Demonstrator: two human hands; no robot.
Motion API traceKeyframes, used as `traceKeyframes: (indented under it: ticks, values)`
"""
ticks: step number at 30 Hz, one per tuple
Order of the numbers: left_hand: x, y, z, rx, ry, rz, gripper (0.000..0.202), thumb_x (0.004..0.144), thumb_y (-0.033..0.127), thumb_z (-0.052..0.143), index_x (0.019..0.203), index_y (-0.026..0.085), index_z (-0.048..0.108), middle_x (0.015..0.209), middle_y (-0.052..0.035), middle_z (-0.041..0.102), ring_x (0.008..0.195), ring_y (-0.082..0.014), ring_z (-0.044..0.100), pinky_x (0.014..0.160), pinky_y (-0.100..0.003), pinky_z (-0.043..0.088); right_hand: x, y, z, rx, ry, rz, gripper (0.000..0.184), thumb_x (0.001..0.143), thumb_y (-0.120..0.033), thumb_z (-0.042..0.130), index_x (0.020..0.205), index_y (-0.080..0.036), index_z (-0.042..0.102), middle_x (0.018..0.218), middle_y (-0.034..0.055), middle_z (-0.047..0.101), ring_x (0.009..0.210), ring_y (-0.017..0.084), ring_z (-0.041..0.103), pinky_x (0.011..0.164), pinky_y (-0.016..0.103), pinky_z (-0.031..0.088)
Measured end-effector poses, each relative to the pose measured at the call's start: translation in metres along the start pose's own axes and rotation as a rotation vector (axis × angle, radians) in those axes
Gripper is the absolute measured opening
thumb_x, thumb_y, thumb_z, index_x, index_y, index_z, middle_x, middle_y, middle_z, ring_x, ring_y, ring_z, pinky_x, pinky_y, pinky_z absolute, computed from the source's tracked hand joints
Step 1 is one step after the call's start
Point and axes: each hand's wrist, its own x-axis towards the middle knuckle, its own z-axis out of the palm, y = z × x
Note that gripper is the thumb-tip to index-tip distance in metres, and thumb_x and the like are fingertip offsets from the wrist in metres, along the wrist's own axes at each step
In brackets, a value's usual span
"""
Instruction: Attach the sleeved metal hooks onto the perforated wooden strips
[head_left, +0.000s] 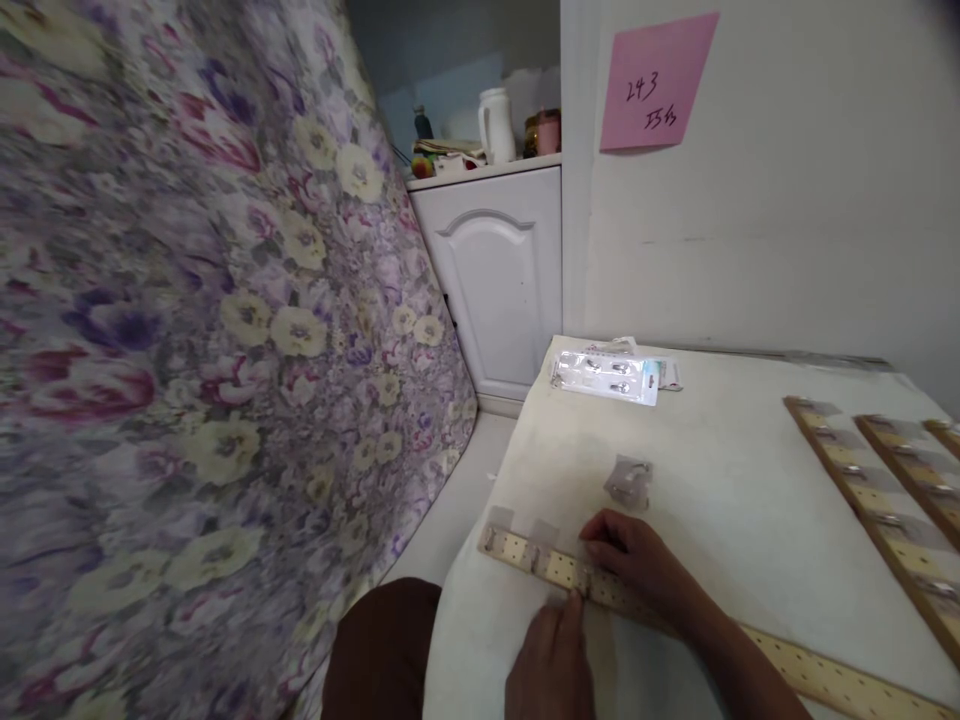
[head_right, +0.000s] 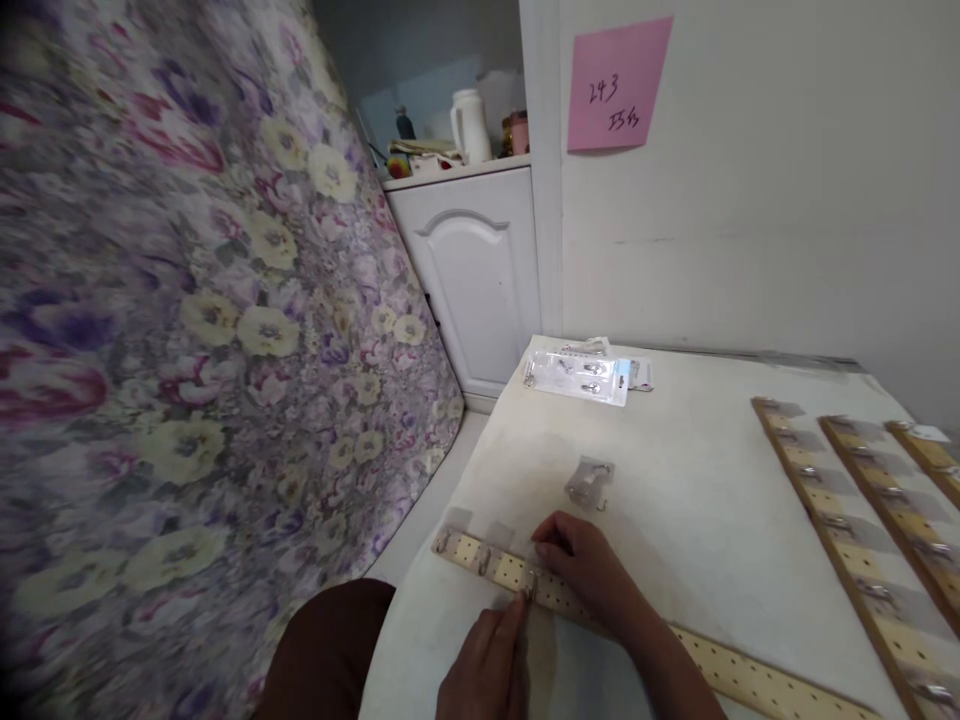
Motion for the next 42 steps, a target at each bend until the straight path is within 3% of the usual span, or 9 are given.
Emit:
traceKeyframes:
  ticks: [4, 14, 27, 42]
  values:
    - [0.0005, 0.0, 0.0005, 0.02, -0.027, -0.011, 0.055, 0.081, 0.005, 0.036, 0.131, 0.02, 0.052, 0.103, -0.0098, 0.068, 0.092, -0.021, 0.066, 0.078, -0.029, 0.056, -0.0001, -0.0007, -0.0005, -0.002, 0.004, 0.005, 0.006, 0.073, -0.017, 0.054, 0.074, -0.019, 0.059, 0.067, -0.0016, 0.057, 0.066, 0.014, 0.051, 0.062, 0.025, 0.038]
    - [-0.0019, -0.0009, 0.0064, 0.028, 0.062, 0.033, 0.054, 0.081, 0.003, 0.037, 0.129, 0.019, 0.053, 0.103, -0.0106, 0.067, 0.091, -0.0213, 0.065, 0.077, -0.03, 0.056, -0.0005, 0.0001, 0.0005, -0.001, 0.011, 0.009, 0.004, 0.073, -0.017, 0.054, 0.074, -0.018, 0.059, 0.067, -0.0019, 0.056, 0.065, 0.014, 0.05, 0.061, 0.025, 0.037]
    - [-0.0003, 0.0022, 0.0015, 0.11, 0.018, 0.036, 0.057, 0.079, -0.001, 0.038, 0.13, 0.019, 0.053, 0.099, -0.0085, 0.068, 0.088, -0.0196, 0.065, 0.075, -0.027, 0.055, -0.0007, -0.0009, 0.0, 0.011, 0.006, 0.009, 0.004, 0.074, -0.019, 0.055, 0.074, -0.018, 0.059, 0.066, -0.0026, 0.054, 0.064, 0.014, 0.049, 0.06, 0.025, 0.037]
    - [-0.0008, 0.0033, 0.0028, 0.139, 0.062, 0.044, 0.058, 0.077, -0.001, 0.038, 0.129, 0.019, 0.053, 0.098, -0.0082, 0.068, 0.088, -0.02, 0.064, 0.075, -0.027, 0.055, -0.001, 0.0002, 0.0005, 0.014, 0.02, 0.006, 0.005, 0.074, -0.018, 0.054, 0.074, -0.018, 0.059, 0.067, -0.0019, 0.055, 0.065, 0.014, 0.05, 0.061, 0.025, 0.038]
